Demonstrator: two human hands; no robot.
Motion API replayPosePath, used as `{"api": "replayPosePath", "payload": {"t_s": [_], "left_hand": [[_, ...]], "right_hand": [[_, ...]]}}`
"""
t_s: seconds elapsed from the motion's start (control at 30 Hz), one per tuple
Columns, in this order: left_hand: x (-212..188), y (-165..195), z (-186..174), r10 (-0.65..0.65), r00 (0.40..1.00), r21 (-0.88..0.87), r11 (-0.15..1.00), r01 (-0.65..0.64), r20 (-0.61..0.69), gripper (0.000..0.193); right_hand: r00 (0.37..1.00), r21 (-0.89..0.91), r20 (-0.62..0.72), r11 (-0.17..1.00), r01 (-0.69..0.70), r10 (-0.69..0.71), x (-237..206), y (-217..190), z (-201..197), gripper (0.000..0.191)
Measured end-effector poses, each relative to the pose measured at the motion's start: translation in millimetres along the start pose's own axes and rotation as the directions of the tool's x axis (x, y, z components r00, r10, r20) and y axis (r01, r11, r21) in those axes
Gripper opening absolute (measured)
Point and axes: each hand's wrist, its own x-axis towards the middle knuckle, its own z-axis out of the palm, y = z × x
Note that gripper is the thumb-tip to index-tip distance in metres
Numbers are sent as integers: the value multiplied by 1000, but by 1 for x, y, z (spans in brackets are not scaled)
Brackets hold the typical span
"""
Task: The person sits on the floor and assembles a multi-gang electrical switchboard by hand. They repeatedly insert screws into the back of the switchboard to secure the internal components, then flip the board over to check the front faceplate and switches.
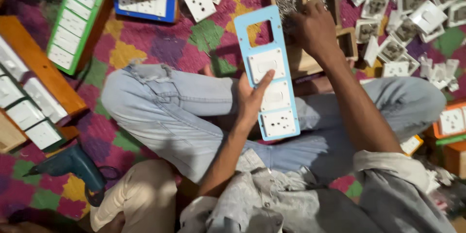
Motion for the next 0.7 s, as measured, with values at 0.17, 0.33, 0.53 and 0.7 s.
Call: {"api": "replayPosePath", "payload": {"t_s": [0.17,0.33,0.53,0.7], "left_hand": [[0,-2,0,134,991,185,974,-128,-23,45],[-4,-5,1,183,983,189,965,-184,21,45],[-4,-3,0,219,976,255,943,-216,15,45],[-3,-3,1,250,968,283,930,-234,-23,47]], "right_hand": [[993,-35,117,999,-25,29,-2,3,27,10],[990,148,13,979,-140,140,-12,4,30,9],[949,390,64,867,-309,309,-5,-7,15,9],[852,711,236,514,-479,467,-8,-15,-13,13]]}}
